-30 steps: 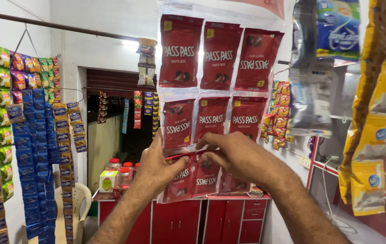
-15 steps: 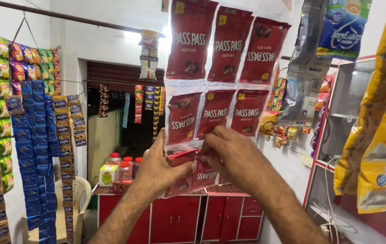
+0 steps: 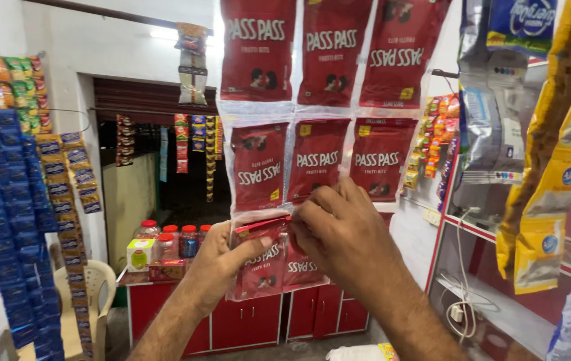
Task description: The person organizes snack packets on a display rack and then refills a clear plastic jar with individually wrapped candies. The person hangs a display sheet of red snack packets on a metal rod and then pours orange candies from a larger container into a smaller jar.
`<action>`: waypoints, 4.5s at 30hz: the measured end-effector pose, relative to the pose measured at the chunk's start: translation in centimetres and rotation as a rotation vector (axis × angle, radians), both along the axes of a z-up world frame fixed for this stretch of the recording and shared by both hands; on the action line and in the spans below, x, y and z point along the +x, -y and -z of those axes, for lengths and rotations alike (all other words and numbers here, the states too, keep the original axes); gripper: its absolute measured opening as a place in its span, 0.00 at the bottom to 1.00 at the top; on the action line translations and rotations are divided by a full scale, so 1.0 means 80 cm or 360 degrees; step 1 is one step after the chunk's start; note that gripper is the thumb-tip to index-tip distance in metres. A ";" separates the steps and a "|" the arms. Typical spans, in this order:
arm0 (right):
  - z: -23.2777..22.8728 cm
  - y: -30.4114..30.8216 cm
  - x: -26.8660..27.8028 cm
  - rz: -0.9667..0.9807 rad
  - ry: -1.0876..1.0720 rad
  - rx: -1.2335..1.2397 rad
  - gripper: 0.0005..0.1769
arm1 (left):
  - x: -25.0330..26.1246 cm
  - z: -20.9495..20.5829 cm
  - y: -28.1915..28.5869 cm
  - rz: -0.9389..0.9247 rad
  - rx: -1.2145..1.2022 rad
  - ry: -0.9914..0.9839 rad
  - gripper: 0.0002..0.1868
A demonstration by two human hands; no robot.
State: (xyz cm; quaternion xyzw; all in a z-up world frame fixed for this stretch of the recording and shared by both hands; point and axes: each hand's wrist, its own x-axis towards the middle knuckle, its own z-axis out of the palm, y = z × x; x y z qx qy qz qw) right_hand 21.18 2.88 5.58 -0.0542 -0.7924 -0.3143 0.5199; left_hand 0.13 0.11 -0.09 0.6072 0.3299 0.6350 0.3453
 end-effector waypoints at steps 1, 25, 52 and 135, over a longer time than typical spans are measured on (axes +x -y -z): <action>0.005 0.001 0.002 0.0005 -0.0054 0.0029 0.14 | 0.001 0.001 -0.001 0.0027 -0.0006 0.0072 0.18; 0.076 -0.019 0.057 0.0162 -0.0241 -0.0130 0.37 | -0.001 0.077 -0.023 0.0660 0.0436 0.0900 0.44; 0.237 -0.064 0.313 0.0790 -0.0012 -0.1079 0.19 | 0.306 0.284 -0.178 0.0503 -0.0722 -0.0579 0.19; 0.411 -0.055 0.347 0.1436 -0.0456 -0.1738 0.53 | 0.430 0.490 -0.230 0.0417 -0.0025 -0.0803 0.24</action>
